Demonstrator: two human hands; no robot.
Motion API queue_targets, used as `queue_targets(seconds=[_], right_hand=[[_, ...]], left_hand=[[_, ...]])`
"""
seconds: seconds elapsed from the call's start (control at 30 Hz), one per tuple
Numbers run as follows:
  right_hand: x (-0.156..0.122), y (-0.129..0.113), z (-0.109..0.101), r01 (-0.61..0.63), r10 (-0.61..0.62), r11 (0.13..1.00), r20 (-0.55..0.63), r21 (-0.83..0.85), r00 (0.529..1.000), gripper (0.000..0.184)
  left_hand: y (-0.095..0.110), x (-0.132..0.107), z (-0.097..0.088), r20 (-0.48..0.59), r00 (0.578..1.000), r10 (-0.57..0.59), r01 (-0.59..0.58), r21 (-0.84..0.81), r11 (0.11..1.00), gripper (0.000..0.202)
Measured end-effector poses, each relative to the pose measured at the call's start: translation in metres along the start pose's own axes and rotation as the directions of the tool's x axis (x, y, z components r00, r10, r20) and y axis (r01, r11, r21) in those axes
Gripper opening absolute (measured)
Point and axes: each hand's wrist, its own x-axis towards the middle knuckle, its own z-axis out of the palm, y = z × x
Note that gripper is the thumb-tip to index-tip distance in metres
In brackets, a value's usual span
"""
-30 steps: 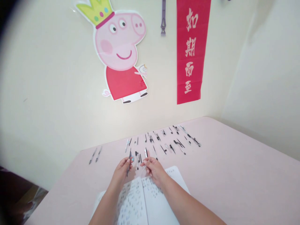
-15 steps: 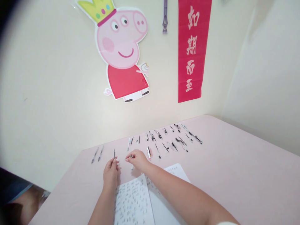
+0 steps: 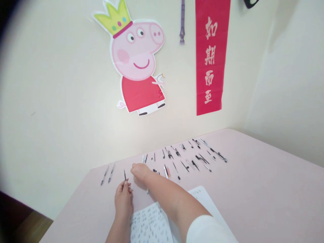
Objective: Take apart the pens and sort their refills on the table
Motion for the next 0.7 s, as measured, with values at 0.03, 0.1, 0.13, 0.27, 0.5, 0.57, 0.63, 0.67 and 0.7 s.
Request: queue_targets(seconds=[0.03,0.1,0.13,0.27,0.5,0.57,0.63,0.67,0.7], right_hand=[[0.003,0.002,0.002,0.007,-0.007,1.000,0.008,-0.018,1.000,0.015],[0.009,0.007,0.005,0.008,-0.007,0.999,0.022,-0.051,1.000,0.017],[0.012,0.009,0.007,0.003,-0.001,0.998,0.028,-0.066,1.000,0.018],[0.022,0.013,0.012,-0.016,0.021,0.993,0.049,-0.114,0.999,0.018],[0.036,0.006,0.014,0.013,0.000,0.989,0.086,-0.148,0.996,0.019],[0.040,0.005,0.015,0.020,-0.004,0.989,0.105,-0.150,0.994,0.018],[0.043,0.005,0.017,0.026,-0.008,0.989,0.123,-0.146,0.992,0.017],[0.044,0.005,0.017,0.029,-0.010,0.989,0.132,-0.142,0.991,0.016],[0.044,0.005,0.018,0.031,-0.012,0.990,0.139,-0.136,0.990,0.015]], left_hand=[[0.001,0.000,0.000,0.000,1.000,-0.014,0.014,-0.035,0.999,0.043],[0.001,0.001,0.000,-0.007,0.999,-0.044,0.043,-0.093,0.995,0.043],[0.002,0.002,0.000,-0.013,0.998,-0.056,0.054,-0.103,0.993,0.044],[0.003,0.002,0.001,-0.015,0.997,-0.076,0.074,-0.103,0.992,0.043],[0.006,-0.001,0.002,-0.016,0.997,-0.071,0.070,-0.091,0.993,0.039],[0.007,-0.002,0.002,-0.019,0.997,-0.073,0.071,-0.094,0.993,0.039],[0.006,-0.001,0.003,-0.019,0.997,-0.076,0.074,-0.102,0.992,0.040],[0.005,-0.001,0.003,-0.018,0.997,-0.075,0.073,-0.108,0.991,0.040],[0.004,0.000,0.003,-0.017,0.997,-0.075,0.072,-0.113,0.991,0.040]])
